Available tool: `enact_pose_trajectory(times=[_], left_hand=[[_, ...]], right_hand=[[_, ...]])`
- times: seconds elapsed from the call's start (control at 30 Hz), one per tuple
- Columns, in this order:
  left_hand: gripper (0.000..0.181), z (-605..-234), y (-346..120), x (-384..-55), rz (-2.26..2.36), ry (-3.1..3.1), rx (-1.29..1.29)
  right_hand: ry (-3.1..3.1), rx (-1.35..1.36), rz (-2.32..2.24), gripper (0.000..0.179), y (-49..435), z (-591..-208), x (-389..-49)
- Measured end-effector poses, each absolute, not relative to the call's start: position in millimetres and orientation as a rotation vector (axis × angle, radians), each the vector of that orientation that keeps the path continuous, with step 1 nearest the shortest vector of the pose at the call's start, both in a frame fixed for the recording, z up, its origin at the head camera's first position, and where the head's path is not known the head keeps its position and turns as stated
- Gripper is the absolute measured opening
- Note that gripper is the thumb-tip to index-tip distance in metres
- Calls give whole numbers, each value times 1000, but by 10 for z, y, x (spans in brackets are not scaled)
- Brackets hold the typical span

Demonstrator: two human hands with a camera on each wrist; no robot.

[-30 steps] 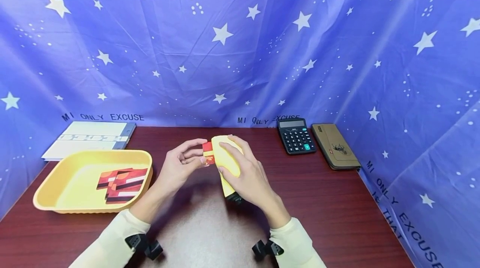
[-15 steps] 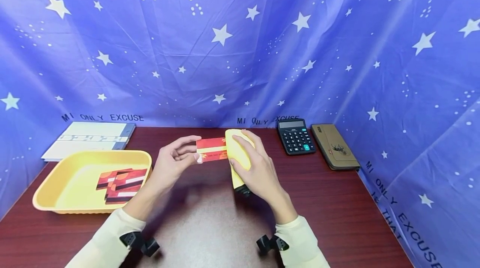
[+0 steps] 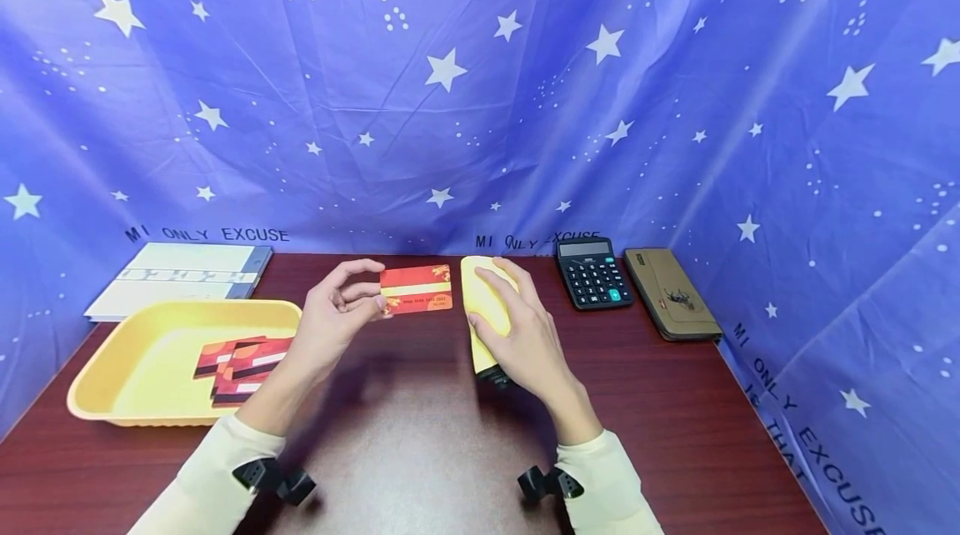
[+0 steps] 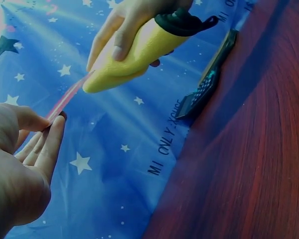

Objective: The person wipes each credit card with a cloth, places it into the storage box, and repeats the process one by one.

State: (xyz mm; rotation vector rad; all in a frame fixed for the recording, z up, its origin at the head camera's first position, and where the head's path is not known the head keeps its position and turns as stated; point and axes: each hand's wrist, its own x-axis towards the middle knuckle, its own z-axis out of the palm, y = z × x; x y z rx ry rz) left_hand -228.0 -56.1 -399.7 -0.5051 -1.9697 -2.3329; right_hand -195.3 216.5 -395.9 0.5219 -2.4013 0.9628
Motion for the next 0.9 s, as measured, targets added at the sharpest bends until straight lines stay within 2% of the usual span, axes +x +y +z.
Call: enact_pose_trajectory(times=[0.17, 0.9], left_hand=[[30, -4010, -564, -2265, -2270, -2053, -457], [29, -4004, -576, -2246, -2021, -2179, -483]], right_hand=[[-2406, 527, 956, 62, 2154, -3960, -1957], [-2412, 528, 956, 62, 2146, -3979, -1965]])
